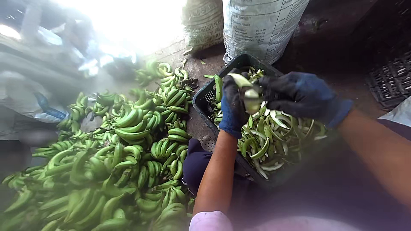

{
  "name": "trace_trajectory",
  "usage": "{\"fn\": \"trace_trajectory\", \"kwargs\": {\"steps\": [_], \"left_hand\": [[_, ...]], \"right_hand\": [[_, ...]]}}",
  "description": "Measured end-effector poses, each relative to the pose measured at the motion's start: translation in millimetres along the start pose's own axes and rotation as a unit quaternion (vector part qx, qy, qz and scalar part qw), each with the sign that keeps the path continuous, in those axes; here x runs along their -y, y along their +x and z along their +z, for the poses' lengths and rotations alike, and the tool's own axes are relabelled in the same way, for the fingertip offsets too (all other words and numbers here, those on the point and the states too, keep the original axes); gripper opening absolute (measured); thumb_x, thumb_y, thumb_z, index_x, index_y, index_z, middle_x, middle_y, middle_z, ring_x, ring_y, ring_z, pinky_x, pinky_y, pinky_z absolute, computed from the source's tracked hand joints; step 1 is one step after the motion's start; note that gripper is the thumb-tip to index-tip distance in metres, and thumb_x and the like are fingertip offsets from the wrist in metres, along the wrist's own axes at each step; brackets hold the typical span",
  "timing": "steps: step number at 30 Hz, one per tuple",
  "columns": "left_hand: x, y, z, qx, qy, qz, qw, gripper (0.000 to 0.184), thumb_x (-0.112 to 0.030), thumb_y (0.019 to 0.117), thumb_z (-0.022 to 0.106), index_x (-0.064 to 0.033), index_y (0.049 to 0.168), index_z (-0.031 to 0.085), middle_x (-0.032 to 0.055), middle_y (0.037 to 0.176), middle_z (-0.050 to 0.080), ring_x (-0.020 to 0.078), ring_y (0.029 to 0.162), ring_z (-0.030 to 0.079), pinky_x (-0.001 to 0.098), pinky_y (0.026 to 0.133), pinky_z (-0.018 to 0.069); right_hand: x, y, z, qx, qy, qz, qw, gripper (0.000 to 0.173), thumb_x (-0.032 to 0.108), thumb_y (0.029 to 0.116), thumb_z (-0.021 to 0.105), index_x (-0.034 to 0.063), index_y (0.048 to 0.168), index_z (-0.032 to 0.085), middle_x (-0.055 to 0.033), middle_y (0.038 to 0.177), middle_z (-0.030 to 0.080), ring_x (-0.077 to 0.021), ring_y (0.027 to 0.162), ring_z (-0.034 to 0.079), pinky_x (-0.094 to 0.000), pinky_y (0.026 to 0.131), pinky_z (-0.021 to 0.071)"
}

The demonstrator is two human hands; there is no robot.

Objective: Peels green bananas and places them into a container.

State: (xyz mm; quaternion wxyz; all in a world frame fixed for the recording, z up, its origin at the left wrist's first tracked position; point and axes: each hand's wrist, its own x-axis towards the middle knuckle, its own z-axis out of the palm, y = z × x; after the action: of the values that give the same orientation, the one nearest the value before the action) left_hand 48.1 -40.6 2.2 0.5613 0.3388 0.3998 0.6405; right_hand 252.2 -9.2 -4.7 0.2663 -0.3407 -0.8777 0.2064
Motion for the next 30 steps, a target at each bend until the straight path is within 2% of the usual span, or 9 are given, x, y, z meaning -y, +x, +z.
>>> {"fn": "trace_trajectory", "kwargs": {"steps": [4,8,11,14,17,19,23,26,30], "left_hand": [[-0.8,9.6,4.8,-0.101,-0.154,0.012,0.983,0.04,-0.038,0.1119,0.019,-0.0157,0.11,0.052,0.0014,0.088,0.066,0.0132,0.079,0.069,0.0342,0.072,0.0612],[-2.1,1.3,10.8,0.001,0.062,0.093,0.994,0.041,-0.025,0.1097,0.024,-0.0039,0.136,0.049,0.0024,0.112,0.061,0.0053,0.098,0.06,0.0255,0.089,0.0534],[-13.3,-12.3,12.4,0.106,0.221,0.013,0.969,0.045,-0.027,0.1091,0.024,-0.0017,0.133,0.054,0.0024,0.106,0.061,0.0021,0.091,0.059,0.0232,0.083,0.0527],[-11.7,-14.7,6.9,0.208,0.245,-0.09,0.942,0.049,-0.029,0.1097,0.023,-0.0029,0.143,0.048,0.0074,0.118,0.062,0.007,0.099,0.06,0.0275,0.087,0.0536],[-1.4,-9.0,0.4,0.148,0.151,-0.112,0.971,0.045,-0.032,0.1092,0.024,-0.0077,0.137,0.049,0.0046,0.103,0.064,0.0106,0.087,0.064,0.031,0.077,0.0579],[2.0,-1.3,1.3,0.042,0.047,-0.097,0.993,0.041,-0.036,0.1102,0.021,-0.0137,0.115,0.055,0.0001,0.085,0.063,0.0089,0.072,0.063,0.0279,0.064,0.0569],[2.7,11.8,-3.4,-0.073,-0.132,-0.063,0.987,0.049,-0.043,0.1112,0.019,-0.0117,0.114,0.056,0.004,0.093,0.07,0.0129,0.081,0.07,0.0315,0.07,0.0604],[-0.1,11.5,1.5,-0.08,-0.14,-0.023,0.987,0.046,-0.037,0.1115,0.018,-0.0108,0.114,0.056,0.0032,0.093,0.069,0.0112,0.084,0.07,0.0305,0.074,0.0604],[-2.5,6.7,10.9,-0.024,-0.088,0.038,0.995,0.037,-0.033,0.1109,0.02,-0.015,0.114,0.052,-0.0004,0.093,0.065,0.0084,0.084,0.066,0.0286,0.076,0.0586]], "right_hand": [[-2.4,-7.8,14.7,-0.012,-0.053,-0.031,0.998,0.056,0.045,0.0923,0.066,0.0309,0.146,0.058,-0.0168,0.125,0.067,-0.0366,0.114,0.064,-0.0575,0.094,0.0494],[1.3,4.2,-4.7,-0.024,-0.008,0.038,0.999,0.051,0.039,0.0979,0.061,0.0211,0.146,0.057,-0.0141,0.129,0.065,-0.0298,0.118,0.063,-0.0505,0.1,0.0504],[-7.6,8.0,-16.3,0.007,0.056,0.087,0.995,0.052,0.039,0.1022,0.05,0.0206,0.15,0.052,-0.0083,0.134,0.064,-0.0185,0.118,0.063,-0.0435,0.101,0.0506],[-31.1,2.2,-7.5,0.017,0.132,0.147,0.98,0.047,0.04,0.1042,0.048,0.0167,0.145,0.056,-0.0013,0.136,0.064,-0.0088,0.116,0.064,-0.0356,0.1,0.0529],[-27.8,-1.2,0.4,0.026,0.083,0.126,0.988,0.049,0.042,0.1036,0.052,0.0208,0.148,0.054,-0.0033,0.144,0.06,-0.0137,0.121,0.063,-0.0402,0.104,0.0513],[-12.5,-2.2,5.6,0.004,0.029,0.048,0.998,0.053,0.044,0.0984,0.06,0.0224,0.147,0.055,-0.01,0.125,0.067,-0.0241,0.108,0.067,-0.0497,0.093,0.0543],[2.3,-3.7,16.5,-0.057,-0.04,-0.107,0.992,0.049,0.04,0.0952,0.064,0.023,0.141,0.063,-0.0171,0.114,0.07,-0.0337,0.102,0.068,-0.052,0.086,0.0532],[44.2,7.0,-4.9,0.027,-0.018,0.059,0.998,0.043,0.024,0.0924,0.073,0.0234,0.135,0.067,-0.018,0.123,0.069,-0.0355,0.114,0.064,-0.0533,0.099,0.0461],[11.3,3.0,6.1,-0.025,-0.021,0.018,0.999,0.054,0.035,0.097,0.062,0.0199,0.149,0.054,-0.0166,0.122,0.068,-0.0326,0.109,0.067,-0.0527,0.094,0.0524]]}}
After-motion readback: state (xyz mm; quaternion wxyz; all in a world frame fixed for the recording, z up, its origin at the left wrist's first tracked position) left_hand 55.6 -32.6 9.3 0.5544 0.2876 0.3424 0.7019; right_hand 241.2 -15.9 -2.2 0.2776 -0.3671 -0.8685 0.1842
